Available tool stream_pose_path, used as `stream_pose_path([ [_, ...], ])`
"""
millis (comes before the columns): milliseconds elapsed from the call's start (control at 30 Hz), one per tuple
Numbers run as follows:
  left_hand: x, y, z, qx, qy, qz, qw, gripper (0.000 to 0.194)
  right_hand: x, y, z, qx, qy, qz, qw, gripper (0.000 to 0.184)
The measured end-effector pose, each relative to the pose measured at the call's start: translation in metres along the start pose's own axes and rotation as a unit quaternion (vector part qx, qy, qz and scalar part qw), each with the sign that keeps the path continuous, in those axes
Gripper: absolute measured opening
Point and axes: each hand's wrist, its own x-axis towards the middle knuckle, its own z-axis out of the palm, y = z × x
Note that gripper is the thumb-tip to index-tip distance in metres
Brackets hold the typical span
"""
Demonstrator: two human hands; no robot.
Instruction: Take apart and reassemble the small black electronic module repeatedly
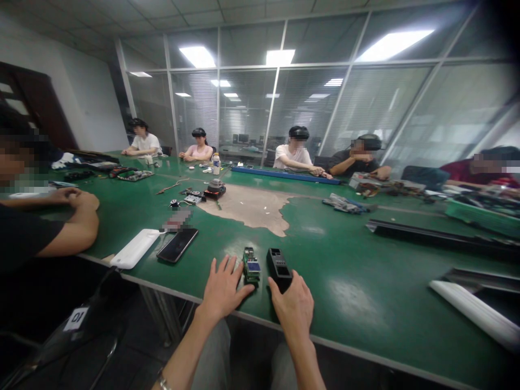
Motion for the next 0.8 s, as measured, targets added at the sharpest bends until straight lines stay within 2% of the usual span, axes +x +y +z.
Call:
stream_pose_path([
  [100, 0.0, 0.001, 0.0, 0.0, -0.001, 0.001, 1.0, 0.072, -0.001, 0.001, 0.0, 0.021, 0.024, 0.009, 0.999, 0.085],
  [200, 0.001, 0.001, 0.0, -0.001, 0.0, 0.003, 1.0, 0.072, 0.001, -0.001, -0.002, 0.037, 0.022, 0.012, 0.999, 0.087],
  [400, 0.001, 0.0, 0.0, -0.002, 0.001, 0.002, 1.0, 0.072, 0.006, -0.007, -0.009, 0.017, -0.014, 0.03, 0.999, 0.056],
  [500, 0.0, 0.0, 0.001, -0.003, -0.001, 0.002, 1.0, 0.071, 0.01, -0.012, -0.013, 0.039, -0.022, 0.035, 0.998, 0.051],
  [667, -0.001, -0.001, 0.0, -0.005, -0.002, -0.002, 1.0, 0.069, 0.018, -0.038, -0.023, 0.132, -0.008, 0.019, 0.991, 0.054],
  [800, -0.001, 0.0, 0.0, -0.004, 0.0, -0.004, 1.0, 0.069, 0.02, -0.066, -0.025, 0.141, -0.023, 0.003, 0.99, 0.051],
])
